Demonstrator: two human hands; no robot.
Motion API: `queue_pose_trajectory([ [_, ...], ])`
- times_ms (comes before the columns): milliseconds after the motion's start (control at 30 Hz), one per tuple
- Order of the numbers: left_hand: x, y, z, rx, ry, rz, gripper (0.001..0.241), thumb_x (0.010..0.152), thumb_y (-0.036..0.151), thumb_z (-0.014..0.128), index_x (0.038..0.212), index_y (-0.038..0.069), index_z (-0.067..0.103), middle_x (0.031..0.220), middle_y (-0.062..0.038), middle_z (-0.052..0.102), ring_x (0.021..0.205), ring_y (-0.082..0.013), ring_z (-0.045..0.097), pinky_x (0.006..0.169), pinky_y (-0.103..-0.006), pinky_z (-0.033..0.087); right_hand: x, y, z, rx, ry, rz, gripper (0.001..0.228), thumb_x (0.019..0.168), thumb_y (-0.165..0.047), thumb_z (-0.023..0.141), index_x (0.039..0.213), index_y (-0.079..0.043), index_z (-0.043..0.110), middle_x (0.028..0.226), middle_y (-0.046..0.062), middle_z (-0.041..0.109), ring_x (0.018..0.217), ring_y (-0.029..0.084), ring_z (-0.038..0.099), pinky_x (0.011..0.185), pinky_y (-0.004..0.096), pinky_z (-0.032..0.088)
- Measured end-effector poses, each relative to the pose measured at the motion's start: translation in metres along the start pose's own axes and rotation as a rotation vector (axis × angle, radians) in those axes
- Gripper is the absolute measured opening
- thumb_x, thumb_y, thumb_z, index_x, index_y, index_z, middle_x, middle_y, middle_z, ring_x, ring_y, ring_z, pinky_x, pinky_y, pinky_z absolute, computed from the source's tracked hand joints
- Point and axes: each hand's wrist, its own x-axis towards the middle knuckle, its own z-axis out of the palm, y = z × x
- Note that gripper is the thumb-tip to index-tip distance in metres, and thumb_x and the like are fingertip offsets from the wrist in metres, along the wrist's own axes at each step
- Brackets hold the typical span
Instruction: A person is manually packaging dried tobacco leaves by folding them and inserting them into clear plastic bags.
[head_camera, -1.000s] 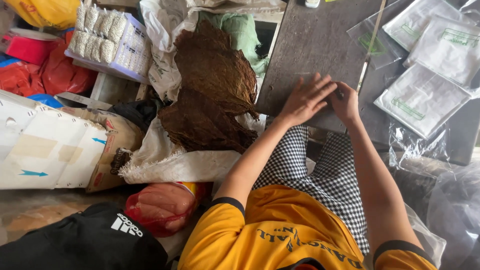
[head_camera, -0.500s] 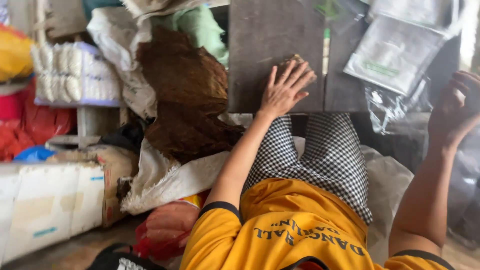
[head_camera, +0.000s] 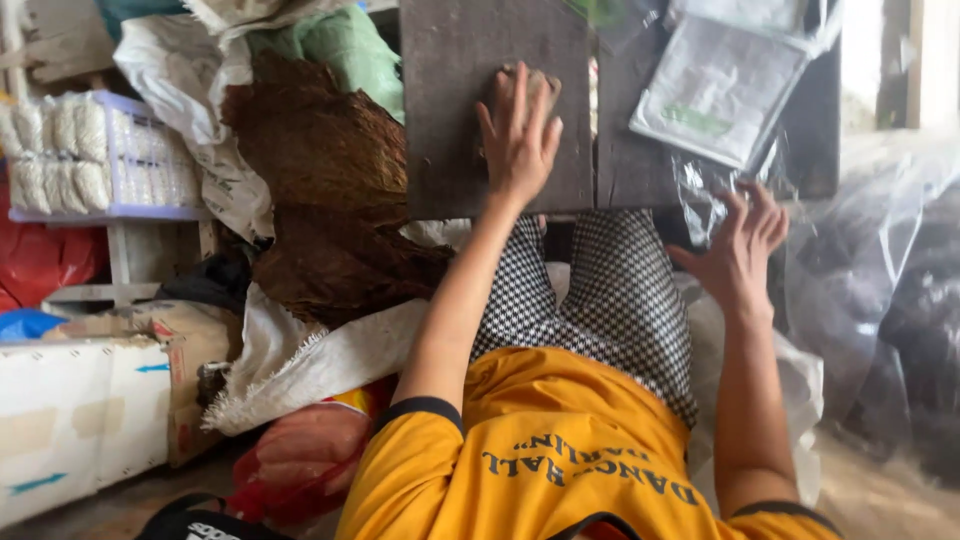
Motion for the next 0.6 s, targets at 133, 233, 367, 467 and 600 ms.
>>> queue_pose_trajectory([
  [133, -0.022, 0.046, -0.049, -0.092, 0.093, 0.110, 0.048, 0.089, 0.012, 0.072, 0.134, 0.014, 0.055, 0.150, -0.011, 0.041, 0.139, -0.0278, 0.048, 0.121, -0.0631, 0.023, -0.024, 0.020, 0.017, -0.018, 0.058, 0.112, 0.069, 0.066, 0.008, 0.074, 0.129, -0.001, 0.045, 0.145, 0.030, 0.030, 0.136, 0.052, 0.027, 0.109, 0.073, 0.005],
  [233, -0.045, 0.070, -0.043, -0.292, 0.062, 0.157, 0.041, 0.084, 0.000, 0.069, 0.122, 0.013, 0.063, 0.153, -0.006, 0.035, 0.146, -0.0265, 0.033, 0.124, -0.0566, 0.026, -0.031, 0.036, 0.016, -0.230, 0.207, 0.019, 0.020, 0.083, -0.007, 0.079, 0.102, -0.010, 0.077, 0.136, 0.008, 0.063, 0.128, 0.024, 0.051, 0.119, 0.041, 0.022],
  [367, -0.063, 0.109, -0.036, -0.700, -0.148, 0.157, 0.030, 0.086, 0.002, 0.067, 0.114, 0.011, 0.063, 0.115, -0.004, 0.059, 0.099, -0.0162, 0.057, 0.085, -0.0295, 0.050, -0.023, 0.012, 0.001, 0.089, 0.214, 0.057, 0.017, 0.085, 0.005, 0.081, 0.097, 0.005, 0.068, 0.102, 0.014, 0.063, 0.087, 0.027, 0.058, 0.080, 0.038, 0.047],
  [467, -0.074, 0.135, -0.030, -1.034, -0.387, 0.072, 0.062, 0.081, 0.014, 0.075, 0.133, 0.013, 0.042, 0.106, -0.006, 0.067, 0.088, -0.0149, 0.065, 0.078, -0.0246, 0.058, -0.010, 0.008, 0.016, 0.352, 0.188, 0.172, 0.020, 0.088, 0.004, 0.083, 0.095, 0.006, 0.065, 0.089, 0.012, 0.062, 0.073, 0.019, 0.055, 0.067, 0.031, 0.047],
  [600, -0.084, 0.148, -0.005, -1.213, -0.339, -0.054, 0.105, 0.068, 0.006, 0.088, 0.150, 0.021, 0.024, 0.114, -0.004, 0.068, 0.081, -0.0123, 0.070, 0.065, -0.0209, 0.063, 0.007, -0.007, 0.025, 0.785, -0.018, 0.383, 0.022, 0.109, -0.010, 0.052, 0.105, 0.006, 0.066, 0.093, 0.008, 0.068, 0.077, 0.011, 0.058, 0.071, 0.023, 0.047],
])
